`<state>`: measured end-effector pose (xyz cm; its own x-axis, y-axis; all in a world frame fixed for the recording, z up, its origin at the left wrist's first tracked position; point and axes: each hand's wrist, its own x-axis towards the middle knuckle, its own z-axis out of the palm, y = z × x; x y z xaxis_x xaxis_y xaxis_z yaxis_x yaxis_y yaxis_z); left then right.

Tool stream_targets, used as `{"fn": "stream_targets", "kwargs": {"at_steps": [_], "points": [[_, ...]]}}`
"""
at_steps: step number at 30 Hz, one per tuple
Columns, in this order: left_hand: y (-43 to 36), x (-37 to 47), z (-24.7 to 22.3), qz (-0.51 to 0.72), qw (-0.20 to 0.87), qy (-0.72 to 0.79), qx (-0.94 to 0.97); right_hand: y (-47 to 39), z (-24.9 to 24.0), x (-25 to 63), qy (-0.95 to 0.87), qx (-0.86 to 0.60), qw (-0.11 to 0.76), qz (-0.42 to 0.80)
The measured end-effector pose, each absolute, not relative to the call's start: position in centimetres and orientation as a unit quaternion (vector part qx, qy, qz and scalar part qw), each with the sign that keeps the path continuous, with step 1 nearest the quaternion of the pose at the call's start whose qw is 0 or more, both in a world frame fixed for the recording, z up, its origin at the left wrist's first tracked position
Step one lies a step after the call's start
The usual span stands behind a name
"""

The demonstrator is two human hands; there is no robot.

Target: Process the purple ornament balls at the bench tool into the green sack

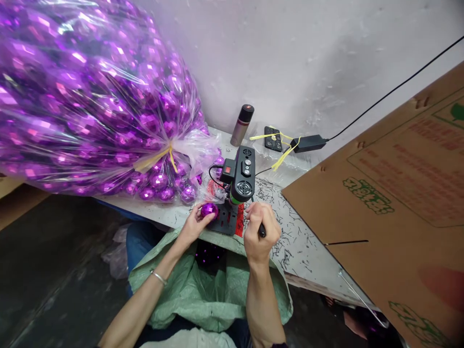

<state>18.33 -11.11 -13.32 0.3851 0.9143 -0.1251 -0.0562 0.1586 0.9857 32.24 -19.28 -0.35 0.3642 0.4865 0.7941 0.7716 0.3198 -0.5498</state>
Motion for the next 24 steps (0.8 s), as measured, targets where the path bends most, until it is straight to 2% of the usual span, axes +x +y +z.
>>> {"fn": "stream_targets", "kwargs": {"at_steps": [7,11,17,24], "points": [[-10.4,20.3,-13.5,0.342,0.422,0.391,0.743,-19.6,-0.5,32.2,-0.565,-0.566,0.587,-0.126],[-10.2,20.9,-13.6,0.341,0.350,0.341,0.803,-19.7,-0.6,32.1,-0.569,-0.567,0.581,-0.134],[-10.2,22.3,-14.4,0.353,0.288,0.347,0.820,-19.8,-0.4,32.2,-0.578,-0.565,0.573,-0.134],[-10.2,22.7,-15.7,0.396,0.276,0.339,0.808,-20.1,-2.3,32.1,-0.585,-0.552,0.576,-0.147]]}}
